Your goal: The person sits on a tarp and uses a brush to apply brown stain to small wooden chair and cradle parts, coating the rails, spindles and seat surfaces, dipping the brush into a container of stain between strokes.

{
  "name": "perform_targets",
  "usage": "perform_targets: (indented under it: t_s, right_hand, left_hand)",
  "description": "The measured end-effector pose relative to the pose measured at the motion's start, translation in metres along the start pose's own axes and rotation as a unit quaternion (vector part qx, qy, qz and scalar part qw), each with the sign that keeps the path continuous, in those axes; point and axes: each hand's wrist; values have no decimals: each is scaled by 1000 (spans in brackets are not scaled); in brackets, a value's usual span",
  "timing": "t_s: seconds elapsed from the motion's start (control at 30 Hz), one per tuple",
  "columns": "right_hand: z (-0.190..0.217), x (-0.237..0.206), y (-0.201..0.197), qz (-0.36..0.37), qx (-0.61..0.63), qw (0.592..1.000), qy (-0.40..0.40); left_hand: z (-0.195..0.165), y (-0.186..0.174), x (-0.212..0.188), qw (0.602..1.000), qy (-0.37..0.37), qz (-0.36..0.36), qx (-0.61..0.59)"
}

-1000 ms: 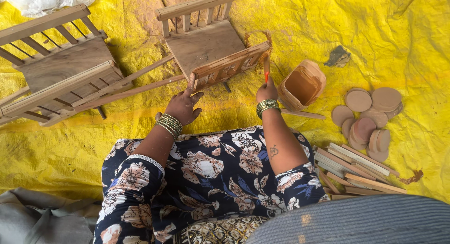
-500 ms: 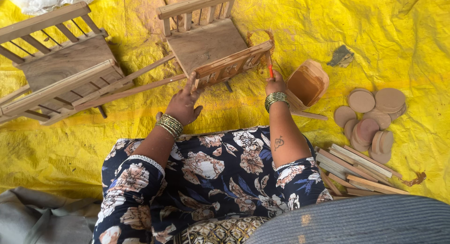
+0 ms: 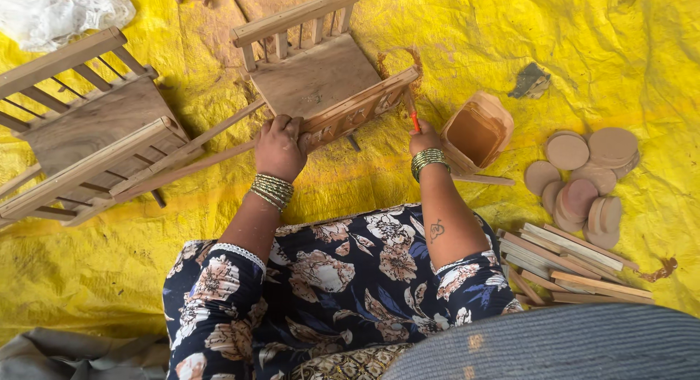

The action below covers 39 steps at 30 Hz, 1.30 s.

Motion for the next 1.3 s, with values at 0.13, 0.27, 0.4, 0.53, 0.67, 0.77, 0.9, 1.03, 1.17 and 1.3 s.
perform_targets:
  t_s: [0.13,0.27,0.4,0.53,0.67,0.77,0.9,1.03,1.17,1.3]
  right_hand:
    - [-6,4,-7,-14,-55,998,-18]
    - [-14,6,-24,12,-151,988,-36]
    - [-18,3,-31,-66,-161,981,-83]
    - [-24,4,-38,-135,-162,972,-106]
    - [-24,7,-35,-147,-171,961,-161]
    - [-20,8,-35,-137,-178,966,-131]
    - [-14,10,-39,-143,-179,961,-155]
    - [-5,15,-35,-144,-209,950,-182]
    - [1,30,-38,-144,-259,931,-215]
    - [5,48,-50,-141,-181,935,-272]
  left_hand:
    - [5,2,-4,1000,-13,11,-14]
    - [12,3,-12,999,-33,33,-19]
    - [15,8,-18,997,-59,39,-24]
    - [20,9,-21,995,-77,69,9]
    - [28,5,-29,993,-83,86,24]
    - [32,1,-36,991,-90,97,25]
    - [34,-2,-39,989,-98,106,20]
    - [33,-3,-39,987,-103,116,32]
    - [30,0,-40,988,-109,107,16]
    - [30,3,-38,992,-97,77,18]
Point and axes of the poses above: each hand's wrist, its own x-axis towards the middle knuckle, its own y-axis out of the palm, z = x × y, and after that the axes turned 13 degrees about y, right-handed
